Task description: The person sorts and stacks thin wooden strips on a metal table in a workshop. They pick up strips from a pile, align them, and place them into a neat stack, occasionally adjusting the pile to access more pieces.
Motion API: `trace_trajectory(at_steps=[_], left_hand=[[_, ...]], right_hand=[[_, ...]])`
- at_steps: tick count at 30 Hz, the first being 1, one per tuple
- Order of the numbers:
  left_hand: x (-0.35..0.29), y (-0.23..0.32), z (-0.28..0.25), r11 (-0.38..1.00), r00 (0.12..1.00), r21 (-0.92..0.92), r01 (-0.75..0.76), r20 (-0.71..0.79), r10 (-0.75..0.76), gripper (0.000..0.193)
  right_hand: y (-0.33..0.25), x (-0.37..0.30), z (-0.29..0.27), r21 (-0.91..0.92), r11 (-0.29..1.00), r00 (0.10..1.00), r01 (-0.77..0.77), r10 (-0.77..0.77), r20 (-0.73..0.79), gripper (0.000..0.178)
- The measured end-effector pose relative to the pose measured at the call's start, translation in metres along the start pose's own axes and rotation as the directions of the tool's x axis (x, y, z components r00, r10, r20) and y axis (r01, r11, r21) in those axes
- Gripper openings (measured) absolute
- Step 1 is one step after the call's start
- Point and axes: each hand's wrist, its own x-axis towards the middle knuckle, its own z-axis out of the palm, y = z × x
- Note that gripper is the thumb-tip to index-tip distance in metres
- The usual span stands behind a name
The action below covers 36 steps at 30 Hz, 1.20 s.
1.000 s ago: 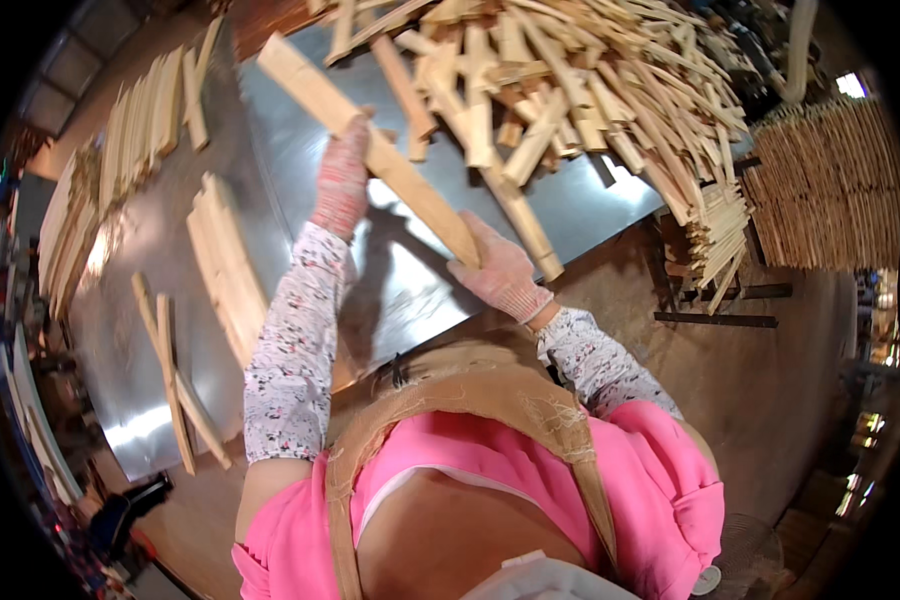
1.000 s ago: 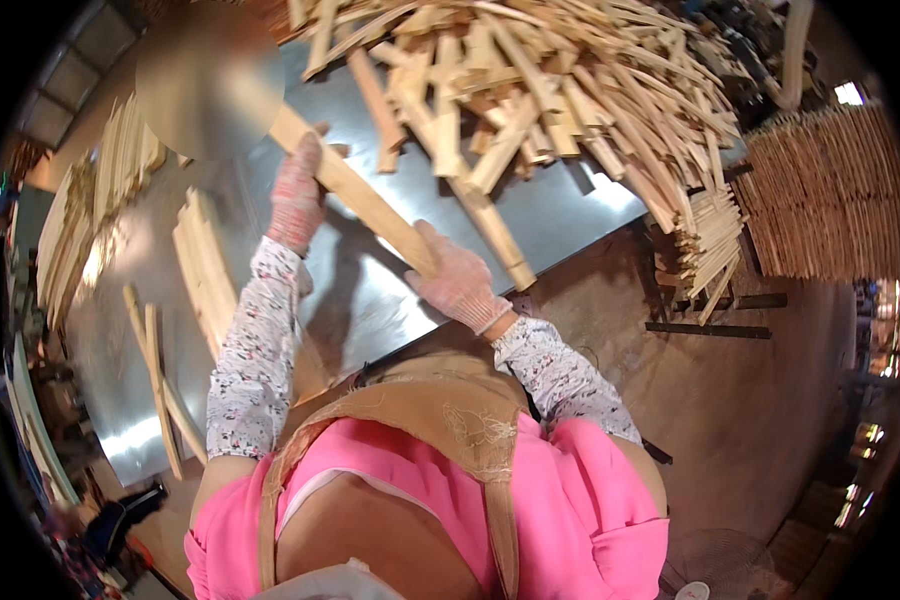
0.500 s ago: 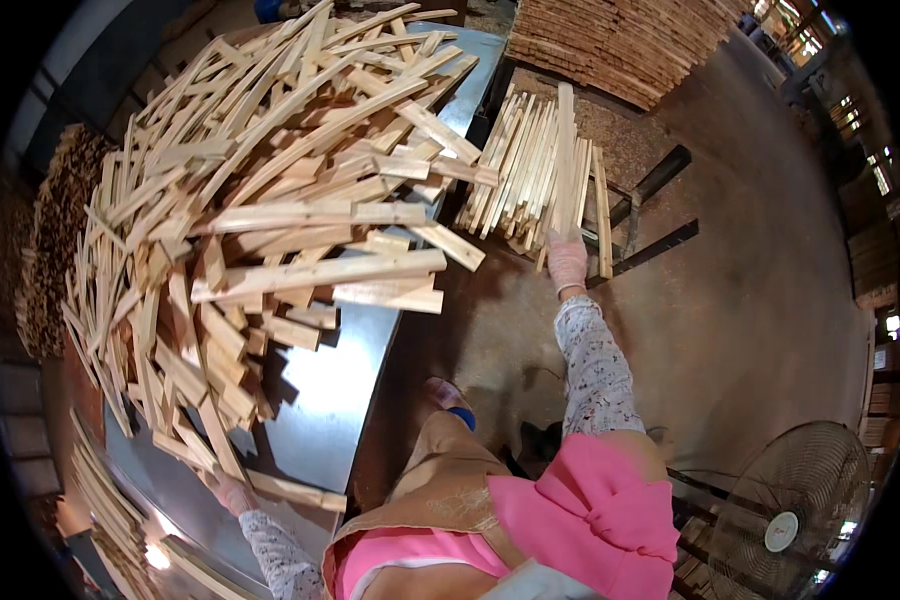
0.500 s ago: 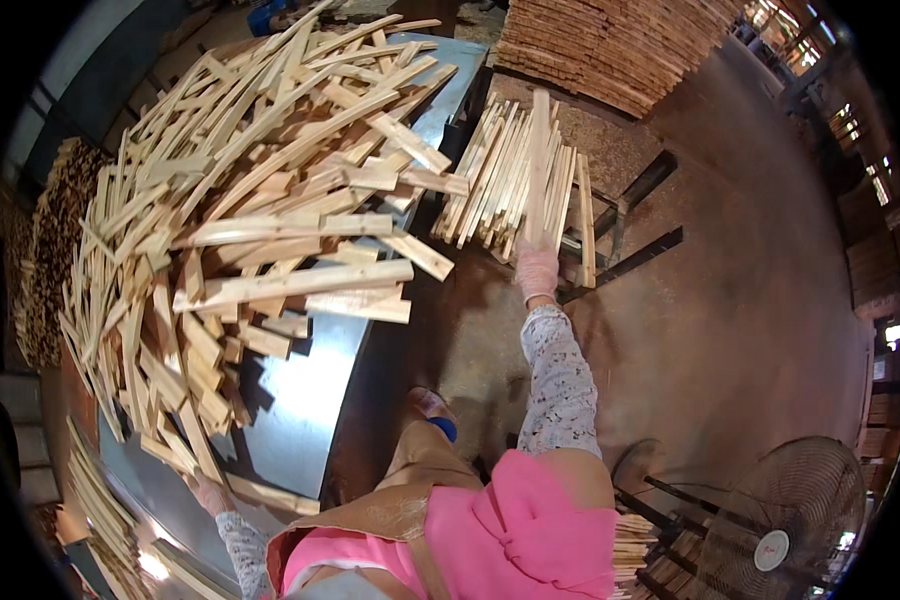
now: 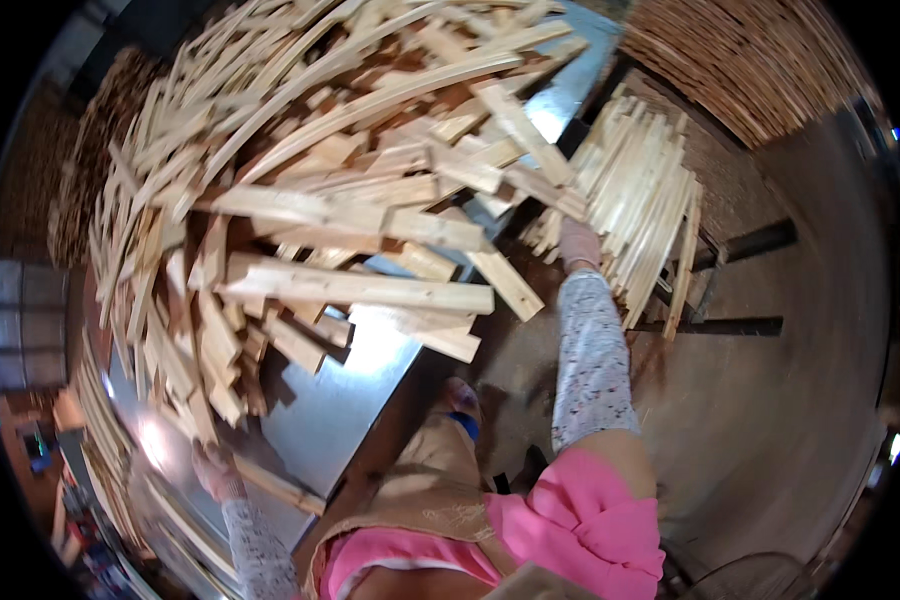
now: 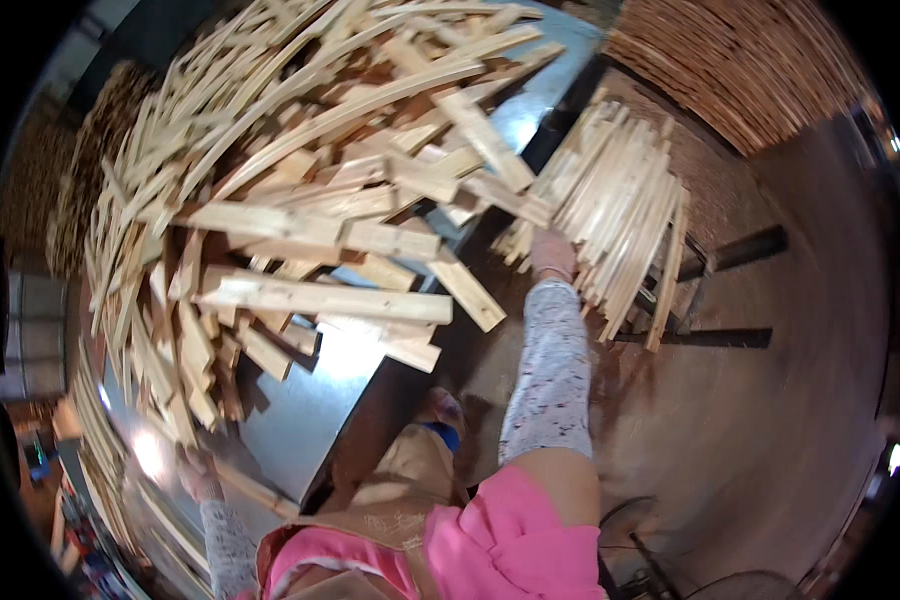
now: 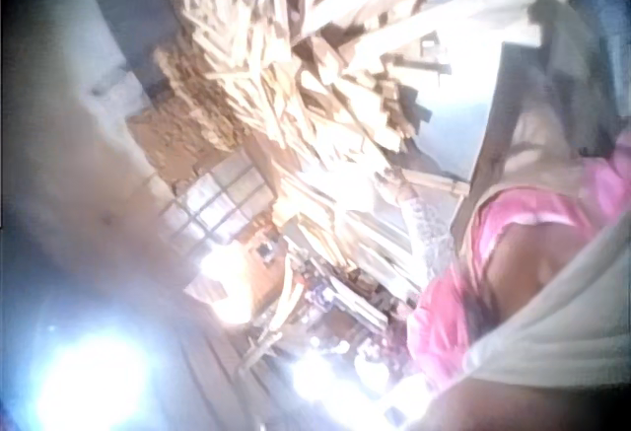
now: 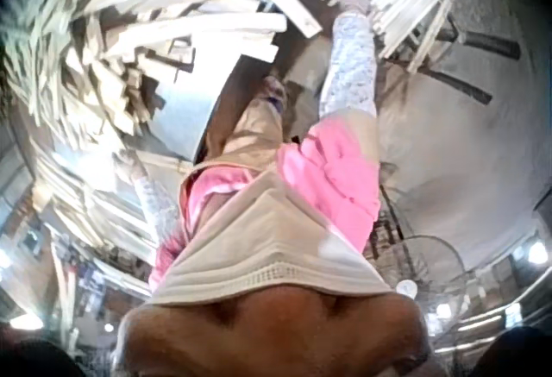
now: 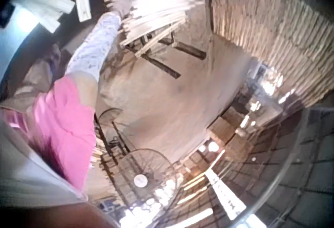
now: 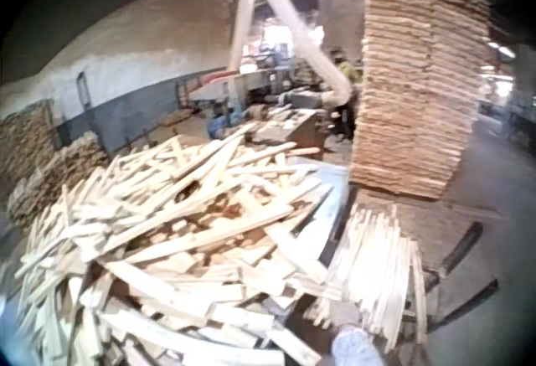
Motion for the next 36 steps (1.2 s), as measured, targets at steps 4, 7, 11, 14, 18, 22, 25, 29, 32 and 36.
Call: trace_trajectory(at_steps=[4, 7, 11, 14, 18, 22, 25, 29, 32, 36], left_hand=[[-0.029, 0.079, -0.050, 0.951, 0.980, -0.237, -0.198, -0.032, 0.196, 0.092], [-0.036, 0.078, -0.031, 0.948, 0.980, -0.316, 0.029, 0.194, 0.035, 0.075], [-0.101, 0.042, -0.020, 0.979, 0.987, -0.205, -0.011, 0.153, 0.043, 0.060], [-0.161, -0.025, -0.009, 0.971, 0.988, -0.221, 0.092, 0.141, -0.062, 0.057], [-0.214, -0.111, 0.011, 0.926, 0.971, -0.338, 0.169, 0.219, -0.097, 0.055], [-0.260, -0.194, 0.033, 0.904, 0.976, -0.399, 0.155, 0.206, -0.077, 0.069], [-0.223, -0.237, 0.007, 0.388, 0.813, -0.772, 0.504, 0.576, 0.090, 0.062], [-0.209, -0.279, 0.056, -0.356, 0.746, -0.661, 0.661, 0.631, 0.214, 0.066], [-0.185, -0.286, 0.077, -0.642, 0.746, -0.432, 0.633, 0.563, 0.357, 0.074], [-0.144, -0.292, 0.095, -0.482, 0.729, -0.555, 0.678, 0.590, 0.346, 0.078]], right_hand=[[0.064, -0.029, 0.008, -0.411, 0.778, 0.863, 0.475, -0.504, 0.043, 0.042], [0.121, -0.036, 0.038, 0.119, 0.920, 0.913, 0.373, -0.387, 0.132, 0.044], [0.083, -0.173, 0.036, 0.022, 0.846, 0.554, 0.533, -0.368, 0.747, 0.040], [0.018, -0.294, 0.046, 0.076, 0.698, 0.054, 0.712, -0.163, 0.985, 0.038], [-0.095, -0.439, 0.130, 0.439, 0.431, 0.008, 0.789, -0.721, 0.693, 0.030], [-0.245, -0.492, 0.265, 0.486, 0.090, -0.003, 0.869, -0.982, 0.186, 0.021], [-0.331, -0.454, 0.330, 0.555, 0.549, 0.393, 0.625, -0.836, 0.384, 0.040], [-0.365, -0.571, 0.283, 0.525, 0.779, 0.636, 0.342, -0.603, 0.482, 0.048], [-0.307, -0.629, 0.252, 0.416, 0.735, 0.538, 0.536, -0.677, 0.503, 0.047], [-0.227, -0.728, 0.252, 0.254, 0.779, 0.485, 0.573, -0.572, 0.662, 0.037]])
